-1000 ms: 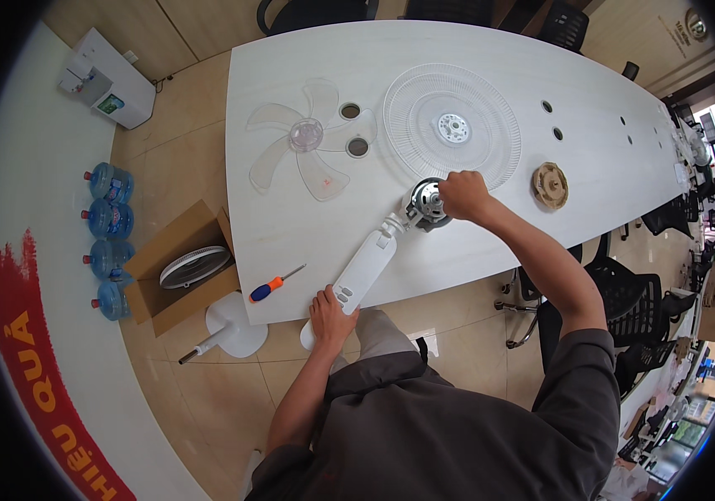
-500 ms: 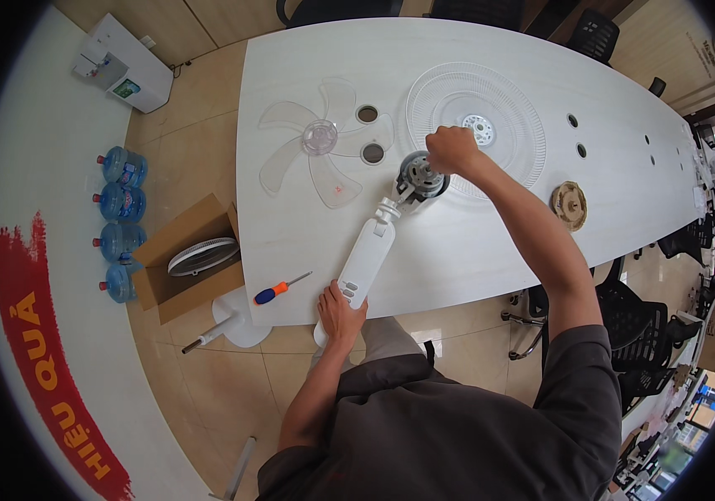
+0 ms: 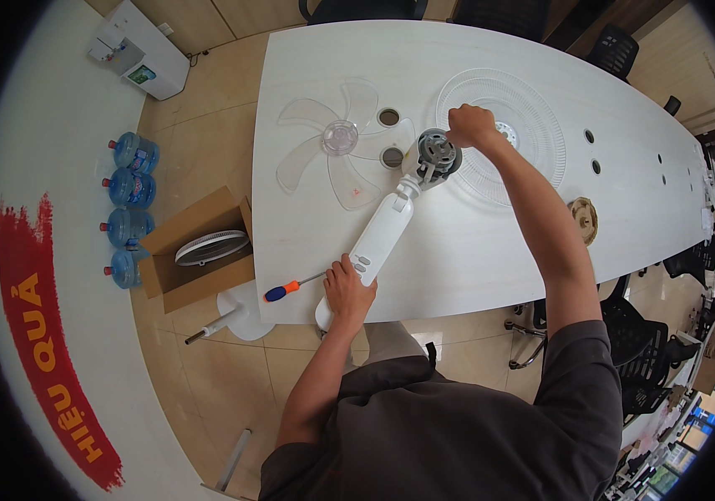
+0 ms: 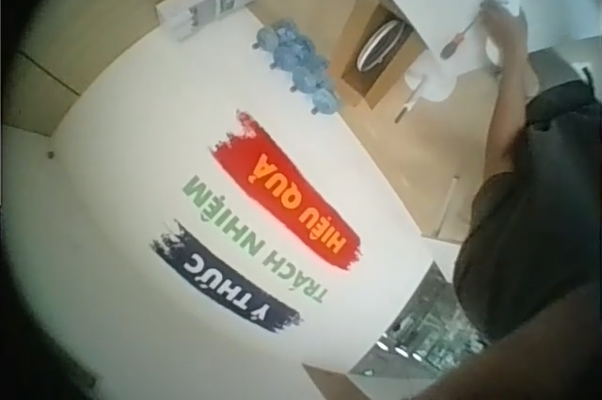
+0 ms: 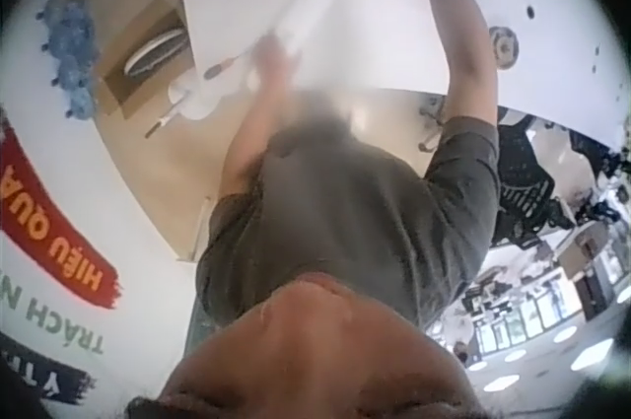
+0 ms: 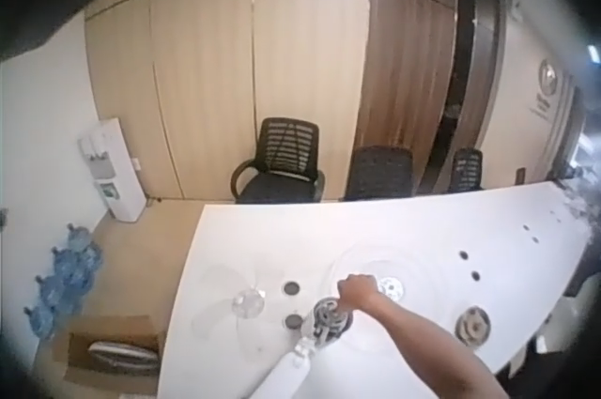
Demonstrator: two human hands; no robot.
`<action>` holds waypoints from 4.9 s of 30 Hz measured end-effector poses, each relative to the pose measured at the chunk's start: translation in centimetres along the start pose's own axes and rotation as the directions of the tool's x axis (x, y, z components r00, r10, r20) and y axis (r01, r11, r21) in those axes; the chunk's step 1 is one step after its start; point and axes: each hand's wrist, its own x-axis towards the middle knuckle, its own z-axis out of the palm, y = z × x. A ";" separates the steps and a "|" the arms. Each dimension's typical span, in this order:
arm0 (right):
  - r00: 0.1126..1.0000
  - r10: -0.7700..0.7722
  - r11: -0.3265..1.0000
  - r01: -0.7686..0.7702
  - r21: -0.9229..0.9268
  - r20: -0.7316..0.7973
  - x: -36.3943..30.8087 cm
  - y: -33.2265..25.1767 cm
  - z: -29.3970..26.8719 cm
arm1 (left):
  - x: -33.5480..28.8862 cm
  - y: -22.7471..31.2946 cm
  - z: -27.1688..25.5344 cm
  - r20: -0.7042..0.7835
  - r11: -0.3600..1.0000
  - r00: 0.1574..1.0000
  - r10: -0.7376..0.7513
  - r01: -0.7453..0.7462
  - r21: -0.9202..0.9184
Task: Assembling the components of a standing electric fan on a conference table.
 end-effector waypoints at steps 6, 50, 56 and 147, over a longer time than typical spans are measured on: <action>0.996 0.071 0.997 -0.071 0.002 -0.057 1.1 1.5 -0.2 | 1.8 1.1 1.7 0.076 1.000 0.997 0.002 -0.001 -0.018; 0.798 0.602 -0.105 0.030 0.994 0.039 -4.0 1.7 16.8 | -16.0 -16.7 -2.3 -0.344 0.881 0.885 -0.313 0.135 -0.454; 0.725 0.628 -0.483 0.079 0.872 0.283 -5.0 1.2 21.2 | -16.1 -16.9 -2.0 -0.292 0.822 0.870 -0.397 0.196 -0.536; 0.758 -0.201 0.900 -0.107 0.423 0.620 30.6 -71.8 77.6 | -13.2 -44.3 17.5 0.726 0.115 0.437 -0.531 0.886 -0.449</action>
